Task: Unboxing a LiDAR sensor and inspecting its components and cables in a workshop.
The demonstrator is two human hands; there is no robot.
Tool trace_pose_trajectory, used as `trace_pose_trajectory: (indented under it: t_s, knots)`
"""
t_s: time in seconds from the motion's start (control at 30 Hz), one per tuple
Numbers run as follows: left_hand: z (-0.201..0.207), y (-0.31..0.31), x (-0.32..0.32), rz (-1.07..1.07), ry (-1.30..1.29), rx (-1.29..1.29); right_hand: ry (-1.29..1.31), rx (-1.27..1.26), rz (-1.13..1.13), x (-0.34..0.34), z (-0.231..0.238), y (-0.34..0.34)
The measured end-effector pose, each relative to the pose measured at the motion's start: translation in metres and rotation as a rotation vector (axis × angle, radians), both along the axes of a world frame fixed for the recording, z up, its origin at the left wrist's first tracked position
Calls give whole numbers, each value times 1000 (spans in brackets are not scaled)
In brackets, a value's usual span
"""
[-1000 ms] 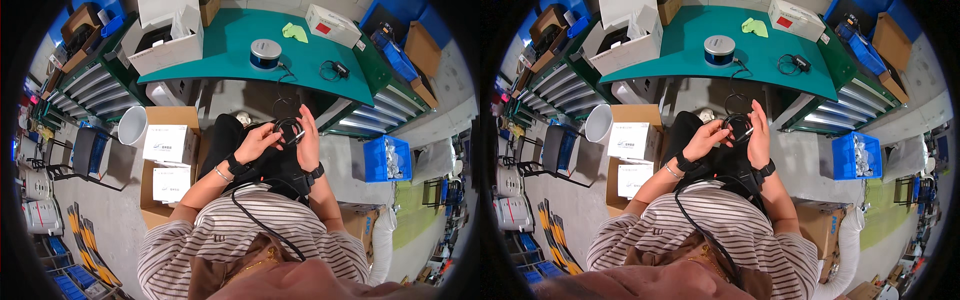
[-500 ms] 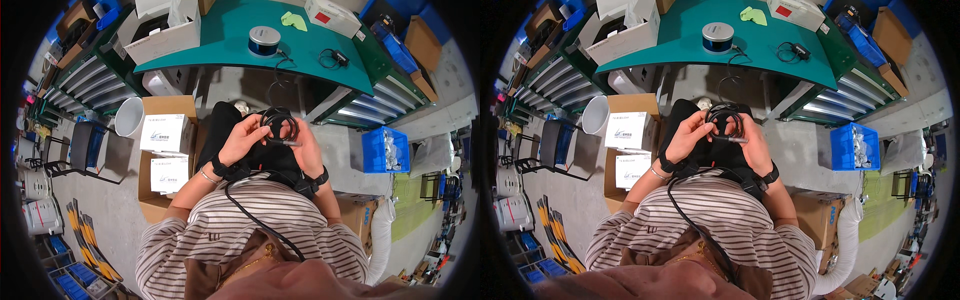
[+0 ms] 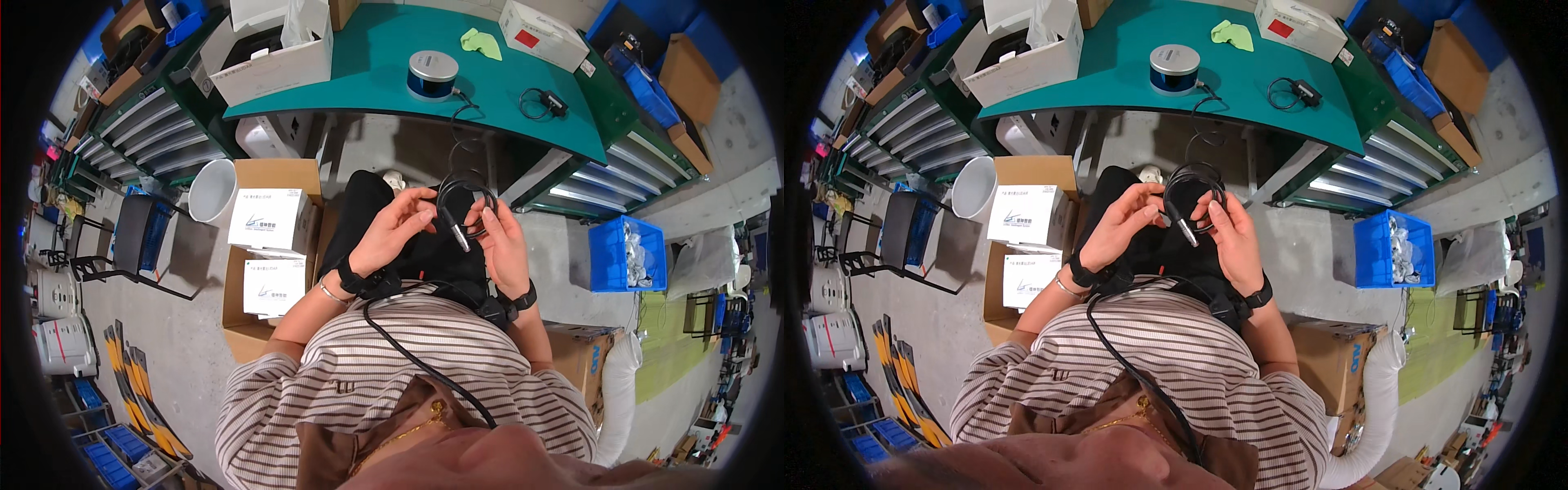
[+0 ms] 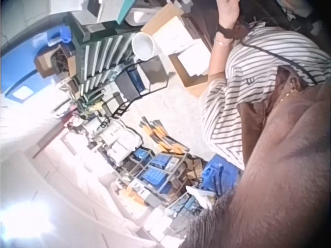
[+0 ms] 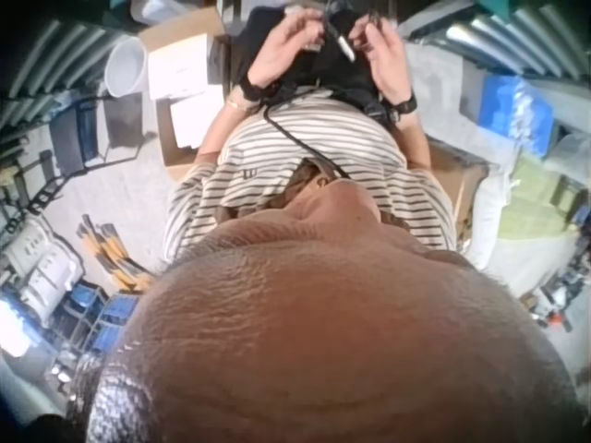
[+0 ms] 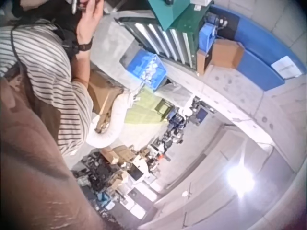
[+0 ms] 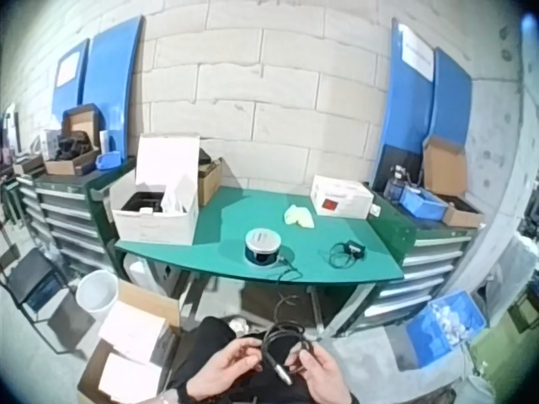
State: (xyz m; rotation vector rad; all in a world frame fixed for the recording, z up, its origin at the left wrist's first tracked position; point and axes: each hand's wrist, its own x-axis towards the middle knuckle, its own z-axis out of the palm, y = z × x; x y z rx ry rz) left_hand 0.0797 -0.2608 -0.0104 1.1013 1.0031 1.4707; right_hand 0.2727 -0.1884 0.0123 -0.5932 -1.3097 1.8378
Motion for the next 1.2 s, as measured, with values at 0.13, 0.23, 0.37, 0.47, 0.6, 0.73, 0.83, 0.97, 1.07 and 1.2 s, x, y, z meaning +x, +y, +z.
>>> trace_pose_trajectory:
  t_s: [0.13,0.23,0.37,0.47,0.6,0.73,0.83,0.97,1.07,1.2]
  knots:
    - [1,4,2,111,17,57,5,-16,22,-2,2,1]
    - [6,7,-1,113,81,34,10,-20,47,-4,1,1]
    - [10,7,4,45,51,-4,24,-52,92,-5,2,4]
    - [4,9,3,41,63,-40,2,-41,131,-3,1,5]
    - [1,7,5,52,123,-73,8,-34,185,-3,4,3]
    - [-5,9,6,68,168,-9,9,25,207,-6,6,2]
    - [0,7,8,107,195,6,-36,119,205,-6,5,0]
    - [4,5,2,120,222,-21,-41,192,189,-4,6,1]
    - [13,-1,-8,48,141,-29,17,58,75,2,1,6]
    - [27,-14,-23,-65,-79,54,86,64,43,12,-3,14]
